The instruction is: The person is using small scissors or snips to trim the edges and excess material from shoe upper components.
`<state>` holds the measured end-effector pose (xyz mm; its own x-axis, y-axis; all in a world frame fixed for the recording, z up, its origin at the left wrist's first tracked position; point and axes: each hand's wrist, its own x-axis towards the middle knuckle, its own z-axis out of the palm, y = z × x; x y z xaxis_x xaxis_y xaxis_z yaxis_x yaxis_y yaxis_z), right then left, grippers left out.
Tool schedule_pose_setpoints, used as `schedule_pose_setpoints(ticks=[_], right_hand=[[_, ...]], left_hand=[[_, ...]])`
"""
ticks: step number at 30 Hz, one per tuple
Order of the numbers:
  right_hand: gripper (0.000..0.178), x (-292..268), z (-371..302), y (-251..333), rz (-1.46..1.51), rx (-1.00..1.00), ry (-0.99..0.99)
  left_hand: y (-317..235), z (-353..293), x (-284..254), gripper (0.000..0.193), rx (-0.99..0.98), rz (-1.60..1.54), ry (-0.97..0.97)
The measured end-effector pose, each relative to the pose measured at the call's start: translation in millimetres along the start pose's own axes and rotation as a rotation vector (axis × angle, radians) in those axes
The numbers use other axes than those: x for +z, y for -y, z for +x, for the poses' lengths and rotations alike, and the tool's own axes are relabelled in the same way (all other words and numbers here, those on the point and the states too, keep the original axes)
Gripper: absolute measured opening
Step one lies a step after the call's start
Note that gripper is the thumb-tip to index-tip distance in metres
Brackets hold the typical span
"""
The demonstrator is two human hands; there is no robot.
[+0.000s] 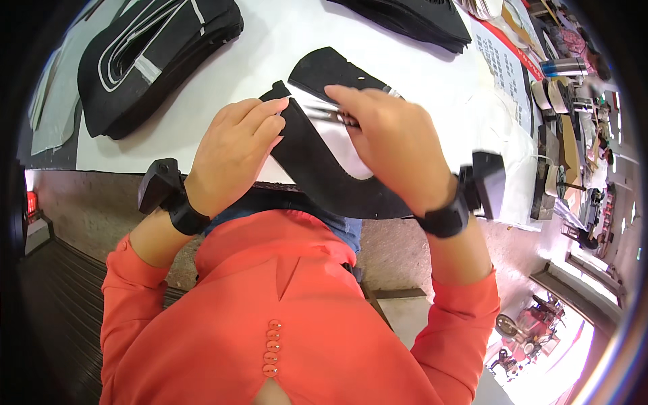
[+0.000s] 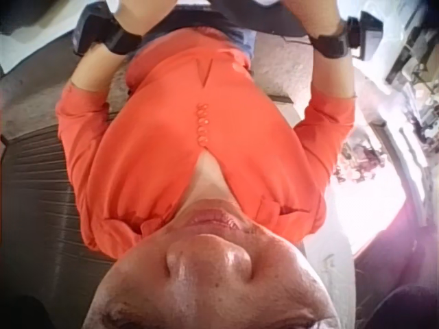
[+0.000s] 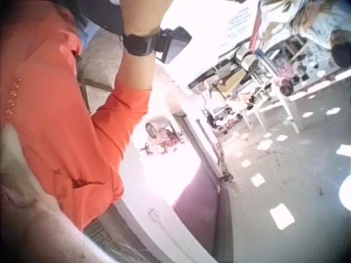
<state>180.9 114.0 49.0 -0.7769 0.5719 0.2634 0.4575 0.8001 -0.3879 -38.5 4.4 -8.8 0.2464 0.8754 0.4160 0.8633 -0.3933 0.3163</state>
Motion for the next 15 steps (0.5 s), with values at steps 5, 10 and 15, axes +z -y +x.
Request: schedule_pose_setpoints(ticks=[5,10,15], right_hand=[[0.049,13.2,-41.4,24.2,-0.023,0.078,-0.042],[0.051,33.3,-59.1,31.3,0.029,0.148,-0.026],[0.05,36.8,-60.1,33.4,0.066,0.17,0.023]], left_hand=[[-0.5,3.7,2.2,0.025,-0.003,-0.01,-0.005],[-1.8,6.4,0.2,0.024,-0.008,-0.002,0.013],[-2.9,6.6,-1.7,0.022,-0.025,-0.008,0.007]])
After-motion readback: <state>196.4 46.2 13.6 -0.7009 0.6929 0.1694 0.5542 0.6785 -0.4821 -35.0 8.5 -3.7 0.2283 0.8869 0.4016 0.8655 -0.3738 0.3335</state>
